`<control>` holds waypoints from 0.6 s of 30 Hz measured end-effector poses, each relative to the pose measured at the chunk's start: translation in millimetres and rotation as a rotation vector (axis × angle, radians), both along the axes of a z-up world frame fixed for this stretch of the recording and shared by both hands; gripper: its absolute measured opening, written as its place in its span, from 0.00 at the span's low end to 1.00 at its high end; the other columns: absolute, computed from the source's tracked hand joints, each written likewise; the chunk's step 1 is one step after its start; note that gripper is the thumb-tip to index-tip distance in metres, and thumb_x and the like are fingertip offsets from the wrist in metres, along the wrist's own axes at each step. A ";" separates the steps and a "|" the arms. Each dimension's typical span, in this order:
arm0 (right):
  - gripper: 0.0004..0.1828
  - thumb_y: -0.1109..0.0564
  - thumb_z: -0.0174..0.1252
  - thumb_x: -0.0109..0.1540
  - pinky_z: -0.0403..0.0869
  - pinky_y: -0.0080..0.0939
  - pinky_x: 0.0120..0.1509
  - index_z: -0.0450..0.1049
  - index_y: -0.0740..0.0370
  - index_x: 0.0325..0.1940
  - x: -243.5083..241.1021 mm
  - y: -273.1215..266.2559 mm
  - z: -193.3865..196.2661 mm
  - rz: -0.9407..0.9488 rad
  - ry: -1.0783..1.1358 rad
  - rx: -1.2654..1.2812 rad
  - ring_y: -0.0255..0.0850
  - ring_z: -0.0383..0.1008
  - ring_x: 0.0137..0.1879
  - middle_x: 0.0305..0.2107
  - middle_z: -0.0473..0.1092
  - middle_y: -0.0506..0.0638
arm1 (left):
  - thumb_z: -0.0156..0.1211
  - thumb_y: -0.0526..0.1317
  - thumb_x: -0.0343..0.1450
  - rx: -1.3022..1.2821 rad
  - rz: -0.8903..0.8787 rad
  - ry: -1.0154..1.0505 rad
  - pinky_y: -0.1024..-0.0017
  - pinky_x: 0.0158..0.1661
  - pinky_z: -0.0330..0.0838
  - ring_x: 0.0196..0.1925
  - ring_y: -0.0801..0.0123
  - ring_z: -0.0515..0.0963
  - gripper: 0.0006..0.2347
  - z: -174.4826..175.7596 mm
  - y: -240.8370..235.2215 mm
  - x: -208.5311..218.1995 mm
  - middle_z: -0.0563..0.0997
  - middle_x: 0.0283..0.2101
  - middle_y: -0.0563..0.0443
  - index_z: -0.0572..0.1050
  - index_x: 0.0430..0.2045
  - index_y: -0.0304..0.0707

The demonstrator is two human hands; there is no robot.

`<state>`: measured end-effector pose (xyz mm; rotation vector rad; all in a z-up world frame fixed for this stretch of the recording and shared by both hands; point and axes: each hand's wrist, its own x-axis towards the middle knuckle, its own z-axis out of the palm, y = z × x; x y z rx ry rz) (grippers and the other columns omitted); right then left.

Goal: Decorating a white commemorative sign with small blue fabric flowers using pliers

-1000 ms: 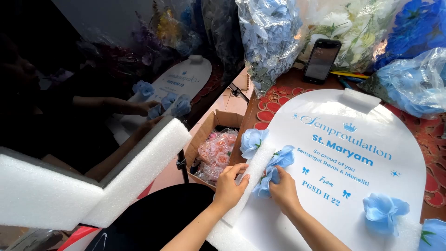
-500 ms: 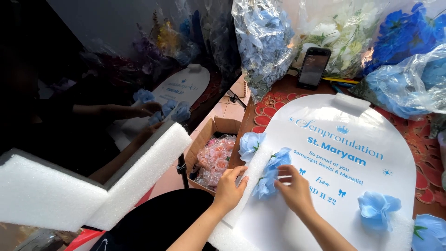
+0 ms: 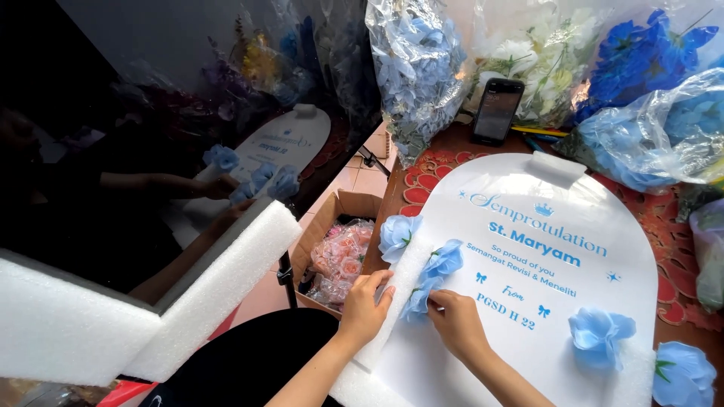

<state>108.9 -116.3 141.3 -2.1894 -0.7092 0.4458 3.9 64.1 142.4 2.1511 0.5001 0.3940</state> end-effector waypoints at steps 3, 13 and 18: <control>0.10 0.63 0.56 0.60 0.62 0.35 0.36 0.72 0.58 0.23 2.6 8.4 -6.0 -0.029 -0.026 0.007 0.36 0.60 0.26 0.18 0.70 0.43 | 0.57 0.41 0.72 0.021 -0.009 -0.018 0.63 0.53 0.73 0.54 0.63 0.78 0.13 -3.1 1.1 0.9 0.84 0.47 0.51 0.77 0.50 0.45; 0.12 0.69 0.49 0.55 0.53 0.35 0.32 0.71 0.57 0.20 10.3 12.3 -5.8 -0.088 0.033 0.091 0.34 0.47 0.29 0.15 0.55 0.41 | 0.57 0.41 0.72 0.034 0.020 -0.016 0.61 0.52 0.72 0.53 0.62 0.78 0.11 -4.6 -0.9 2.3 0.85 0.47 0.54 0.78 0.48 0.47; 0.11 0.69 0.47 0.51 0.53 0.36 0.31 0.67 0.57 0.18 11.8 16.5 -4.7 -0.080 0.001 0.080 0.35 0.46 0.30 0.15 0.52 0.42 | 0.57 0.40 0.72 0.057 0.022 -0.041 0.60 0.52 0.71 0.53 0.59 0.78 0.10 -3.5 -2.0 2.1 0.85 0.47 0.54 0.78 0.47 0.47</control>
